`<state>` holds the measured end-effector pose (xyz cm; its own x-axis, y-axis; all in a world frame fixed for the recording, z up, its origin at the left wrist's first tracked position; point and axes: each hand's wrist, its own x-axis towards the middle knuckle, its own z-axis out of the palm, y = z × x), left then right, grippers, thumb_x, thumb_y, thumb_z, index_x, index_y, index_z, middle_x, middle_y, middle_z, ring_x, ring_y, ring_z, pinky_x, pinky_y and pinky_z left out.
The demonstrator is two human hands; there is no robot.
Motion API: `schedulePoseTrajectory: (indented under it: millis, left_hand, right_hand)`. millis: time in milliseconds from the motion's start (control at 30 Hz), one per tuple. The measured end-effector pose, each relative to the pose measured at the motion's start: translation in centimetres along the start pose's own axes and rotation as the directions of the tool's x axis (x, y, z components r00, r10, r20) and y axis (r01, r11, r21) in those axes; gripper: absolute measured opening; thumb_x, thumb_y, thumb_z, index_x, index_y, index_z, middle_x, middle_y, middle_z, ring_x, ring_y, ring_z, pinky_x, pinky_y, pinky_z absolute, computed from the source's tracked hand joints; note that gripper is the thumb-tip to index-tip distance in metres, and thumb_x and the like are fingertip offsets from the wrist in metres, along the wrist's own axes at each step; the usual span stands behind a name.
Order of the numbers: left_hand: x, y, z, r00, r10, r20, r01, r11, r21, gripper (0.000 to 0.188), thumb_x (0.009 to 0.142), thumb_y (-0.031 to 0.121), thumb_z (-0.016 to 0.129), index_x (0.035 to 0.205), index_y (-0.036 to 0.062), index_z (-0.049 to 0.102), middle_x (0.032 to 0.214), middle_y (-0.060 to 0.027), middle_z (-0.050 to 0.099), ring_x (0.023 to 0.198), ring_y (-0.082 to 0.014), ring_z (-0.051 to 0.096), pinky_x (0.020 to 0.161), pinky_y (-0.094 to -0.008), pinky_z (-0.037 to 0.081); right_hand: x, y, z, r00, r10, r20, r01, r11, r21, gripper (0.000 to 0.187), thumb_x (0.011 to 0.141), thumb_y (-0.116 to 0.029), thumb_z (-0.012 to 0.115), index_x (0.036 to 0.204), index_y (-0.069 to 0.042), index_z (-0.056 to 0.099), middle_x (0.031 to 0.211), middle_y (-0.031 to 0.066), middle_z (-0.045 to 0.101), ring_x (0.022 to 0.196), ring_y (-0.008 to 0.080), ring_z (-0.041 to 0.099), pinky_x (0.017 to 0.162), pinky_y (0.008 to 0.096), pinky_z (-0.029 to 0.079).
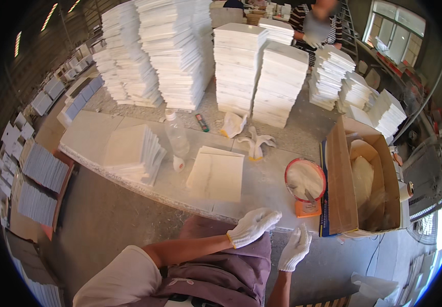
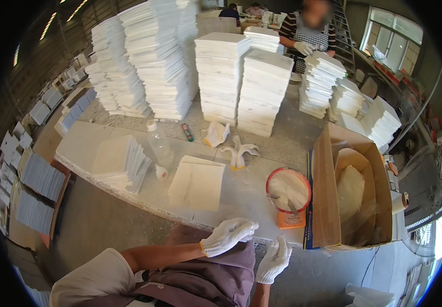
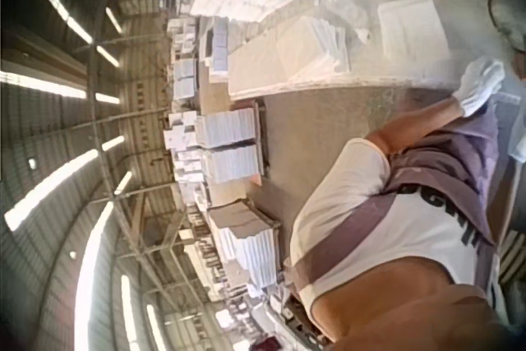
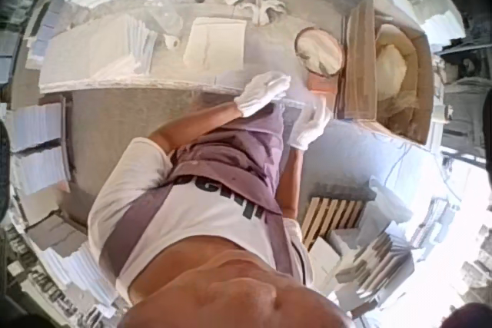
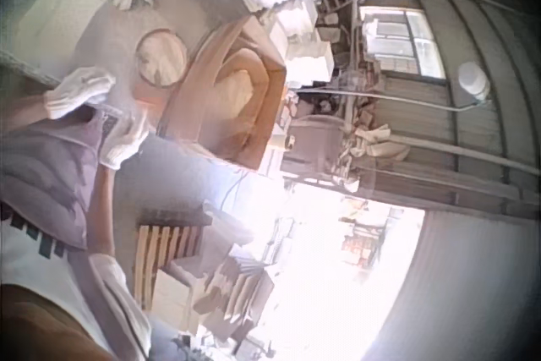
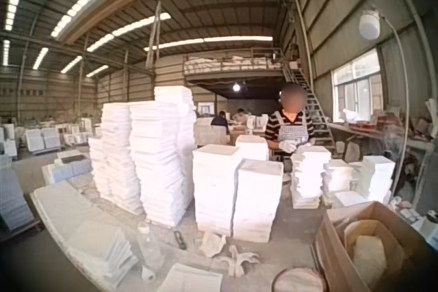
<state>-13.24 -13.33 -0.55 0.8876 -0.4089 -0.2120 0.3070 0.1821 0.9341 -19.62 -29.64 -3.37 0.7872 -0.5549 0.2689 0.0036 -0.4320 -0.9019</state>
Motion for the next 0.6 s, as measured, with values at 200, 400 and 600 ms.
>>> schedulePoseTrajectory:
  millis: [200, 400, 600]
  left_hand:
    - [-7.3, 4.4, -1.0, 0.629, 0.655, 0.419, -0.662, 0.168, 0.73, 0.046, 0.082, 0.03, 0.066, 0.122, 0.0093, 0.06, 0.128, -0.0111, 0.055, 0.116, -0.0329, 0.054, 0.097, -0.0448, 0.044]
    - [-12.4, 6.3, -11.7, 0.74, 0.409, 0.534, -0.576, -0.024, 0.817, 0.058, 0.074, 0.045, 0.065, 0.12, 0.0087, 0.061, 0.128, -0.0118, 0.057, 0.114, -0.0336, 0.055, 0.093, -0.0462, 0.046]
    - [-16.0, 4.3, -18.2, 0.752, 0.654, -0.081, 0.035, 0.084, 0.996, 0.06, 0.073, 0.021, 0.078, 0.128, 0.0092, 0.057, 0.129, -0.0142, 0.058, 0.115, -0.0374, 0.056, 0.093, -0.0453, 0.047]
  right_hand:
    - [-6.2, -3.0, 5.8, 0.705, 0.007, 0.709, -0.078, 0.995, 0.067, 0.041, 0.1, -0.037, 0.054, 0.125, -0.006, 0.056, 0.121, 0.0119, 0.06, 0.124, 0.026, 0.053, 0.098, 0.0432, 0.045]
    - [-6.9, -10.8, 7.7, 0.233, -0.344, 0.91, 0.522, 0.833, 0.181, 0.05, 0.101, -0.038, 0.053, 0.139, -0.006, 0.049, 0.13, 0.0123, 0.058, 0.135, 0.0256, 0.044, 0.11, 0.0412, 0.037]
    - [-6.0, -13.6, 10.7, 0.41, -0.092, 0.907, -0.499, 0.81, 0.308, 0.042, 0.102, -0.024, 0.057, 0.138, -0.003, 0.055, 0.128, 0.0134, 0.063, 0.117, 0.0215, 0.06, 0.102, 0.0298, 0.044]
